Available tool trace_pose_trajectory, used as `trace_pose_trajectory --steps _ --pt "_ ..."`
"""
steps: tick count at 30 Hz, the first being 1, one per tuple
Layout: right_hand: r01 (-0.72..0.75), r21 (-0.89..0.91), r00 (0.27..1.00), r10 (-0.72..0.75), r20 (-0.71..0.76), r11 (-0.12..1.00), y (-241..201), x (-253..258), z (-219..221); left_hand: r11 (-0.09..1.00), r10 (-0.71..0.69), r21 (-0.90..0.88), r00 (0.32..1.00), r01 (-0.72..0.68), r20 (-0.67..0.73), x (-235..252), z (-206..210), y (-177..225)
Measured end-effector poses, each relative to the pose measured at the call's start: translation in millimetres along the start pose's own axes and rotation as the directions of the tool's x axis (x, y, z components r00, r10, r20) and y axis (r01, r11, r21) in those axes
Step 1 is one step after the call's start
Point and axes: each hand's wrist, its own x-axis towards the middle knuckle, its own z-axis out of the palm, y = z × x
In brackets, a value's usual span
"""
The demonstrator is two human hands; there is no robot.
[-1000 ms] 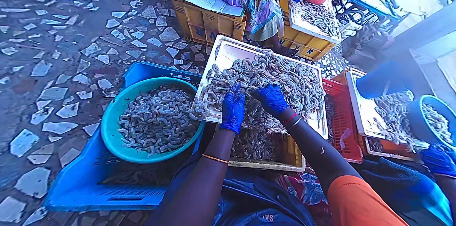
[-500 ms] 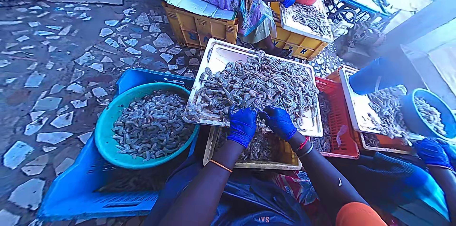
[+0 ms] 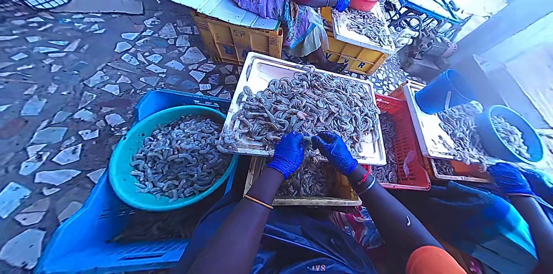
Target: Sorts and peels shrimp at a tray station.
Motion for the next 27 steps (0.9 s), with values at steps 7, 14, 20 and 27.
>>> trace_pose_trajectory --steps 7,14,20,27 --pt "0.196 -0.639 0.957 -0.002 0.291 0.744 6.2 11.1 2.8 0.834 -0.037 -0.552 0.998 0.007 -0.044 -4.2 -5.9 -11.2" --pt "0.474 -0.698 0.834 -0.528 0.159 0.537 31.9 14.5 58.9 0.529 -0.295 -0.843 0.952 0.097 -0.076 -11.2 -5.9 -5.8" --pt "0.319 -0.854 0.941 -0.03 0.337 0.412 -8.8 51.2 35.9 0.028 -0.718 -0.92 0.633 -0.391 -0.29 -3.6 -49.0 -36.3" --pt "0.286 -0.937 0.956 -0.124 0.265 0.202 12.7 100.5 49.1 0.456 -0.5 -0.888 0.843 0.059 -0.201 3.7 -30.9 -24.8"
